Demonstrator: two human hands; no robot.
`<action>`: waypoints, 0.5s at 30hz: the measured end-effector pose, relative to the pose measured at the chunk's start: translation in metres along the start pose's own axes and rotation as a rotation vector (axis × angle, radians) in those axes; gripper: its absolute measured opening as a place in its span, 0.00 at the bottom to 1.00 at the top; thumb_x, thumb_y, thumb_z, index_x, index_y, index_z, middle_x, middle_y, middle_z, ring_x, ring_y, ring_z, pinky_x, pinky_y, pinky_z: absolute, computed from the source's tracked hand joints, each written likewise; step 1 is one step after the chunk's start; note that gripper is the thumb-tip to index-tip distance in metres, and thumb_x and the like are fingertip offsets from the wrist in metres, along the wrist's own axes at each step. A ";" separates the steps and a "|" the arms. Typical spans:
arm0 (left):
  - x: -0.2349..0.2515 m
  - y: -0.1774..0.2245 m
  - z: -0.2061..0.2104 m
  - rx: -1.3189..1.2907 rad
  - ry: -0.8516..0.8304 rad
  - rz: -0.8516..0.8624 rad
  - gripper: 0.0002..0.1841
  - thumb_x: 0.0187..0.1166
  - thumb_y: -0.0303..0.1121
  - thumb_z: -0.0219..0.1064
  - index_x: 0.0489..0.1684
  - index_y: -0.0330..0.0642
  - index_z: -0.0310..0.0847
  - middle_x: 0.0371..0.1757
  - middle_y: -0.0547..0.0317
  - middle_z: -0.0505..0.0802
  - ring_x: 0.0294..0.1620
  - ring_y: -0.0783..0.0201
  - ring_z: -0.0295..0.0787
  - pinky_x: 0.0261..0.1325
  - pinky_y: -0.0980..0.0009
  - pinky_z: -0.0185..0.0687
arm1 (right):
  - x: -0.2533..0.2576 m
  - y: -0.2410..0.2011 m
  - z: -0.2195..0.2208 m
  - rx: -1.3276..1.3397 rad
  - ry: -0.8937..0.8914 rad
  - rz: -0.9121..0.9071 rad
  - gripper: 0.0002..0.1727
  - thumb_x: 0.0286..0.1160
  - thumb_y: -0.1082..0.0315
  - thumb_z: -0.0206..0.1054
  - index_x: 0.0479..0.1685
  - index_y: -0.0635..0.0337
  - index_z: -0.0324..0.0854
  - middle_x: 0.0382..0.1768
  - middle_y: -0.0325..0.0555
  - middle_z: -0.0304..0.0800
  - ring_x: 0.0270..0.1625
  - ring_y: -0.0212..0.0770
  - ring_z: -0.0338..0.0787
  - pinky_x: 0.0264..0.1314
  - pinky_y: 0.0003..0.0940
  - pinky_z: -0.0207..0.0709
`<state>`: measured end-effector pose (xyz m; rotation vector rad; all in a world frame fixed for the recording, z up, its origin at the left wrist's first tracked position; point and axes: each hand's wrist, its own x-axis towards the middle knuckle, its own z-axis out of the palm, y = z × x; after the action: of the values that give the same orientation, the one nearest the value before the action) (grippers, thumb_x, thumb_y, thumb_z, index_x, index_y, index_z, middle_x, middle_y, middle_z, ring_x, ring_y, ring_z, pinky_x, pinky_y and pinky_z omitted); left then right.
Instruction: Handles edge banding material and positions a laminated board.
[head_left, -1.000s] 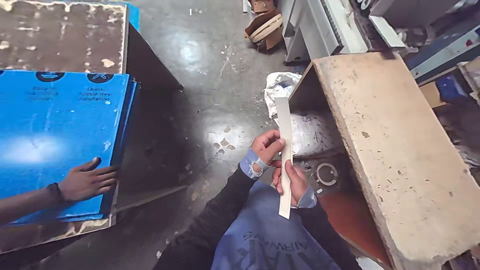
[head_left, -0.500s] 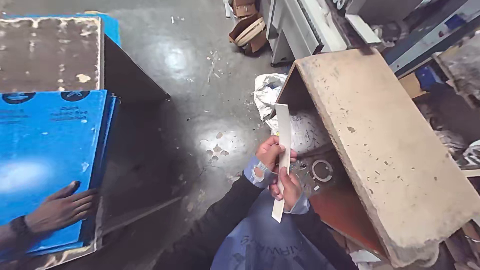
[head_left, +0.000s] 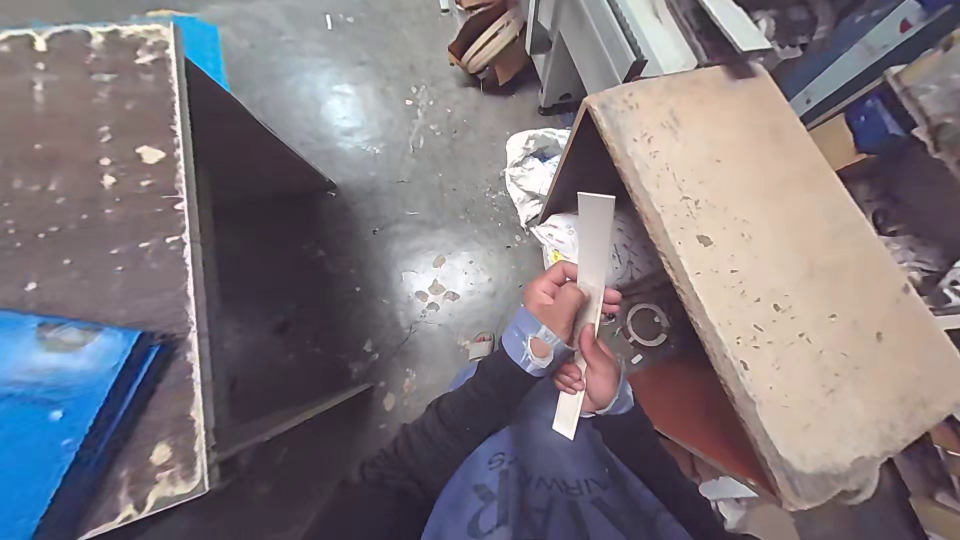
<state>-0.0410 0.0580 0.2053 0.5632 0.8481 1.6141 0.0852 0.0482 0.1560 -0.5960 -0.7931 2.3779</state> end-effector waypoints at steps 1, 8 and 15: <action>0.000 -0.001 0.000 0.018 -0.003 0.011 0.11 0.79 0.21 0.47 0.46 0.36 0.77 0.37 0.46 0.98 0.39 0.57 0.98 0.47 0.64 0.94 | 0.000 0.000 -0.001 0.014 0.002 0.006 0.25 0.76 0.32 0.63 0.32 0.44 0.80 0.11 0.27 0.72 0.11 0.23 0.72 0.14 0.19 0.67; 0.001 -0.002 -0.008 0.059 -0.017 -0.036 0.13 0.82 0.20 0.50 0.58 0.33 0.76 0.44 0.43 0.98 0.43 0.56 0.99 0.49 0.63 0.94 | 0.004 -0.007 -0.007 0.012 -0.037 0.049 0.28 0.76 0.31 0.62 0.32 0.48 0.78 0.11 0.28 0.70 0.10 0.25 0.71 0.13 0.20 0.67; 0.001 -0.001 -0.023 0.271 -0.033 0.006 0.13 0.80 0.23 0.60 0.60 0.33 0.79 0.43 0.48 0.97 0.41 0.60 0.96 0.49 0.64 0.93 | 0.008 -0.003 -0.012 0.106 -0.180 0.074 0.27 0.79 0.32 0.59 0.31 0.47 0.78 0.11 0.27 0.71 0.10 0.25 0.72 0.13 0.20 0.67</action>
<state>-0.0580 0.0539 0.1900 0.7811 1.0495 1.5000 0.0869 0.0600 0.1477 -0.3780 -0.7260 2.5499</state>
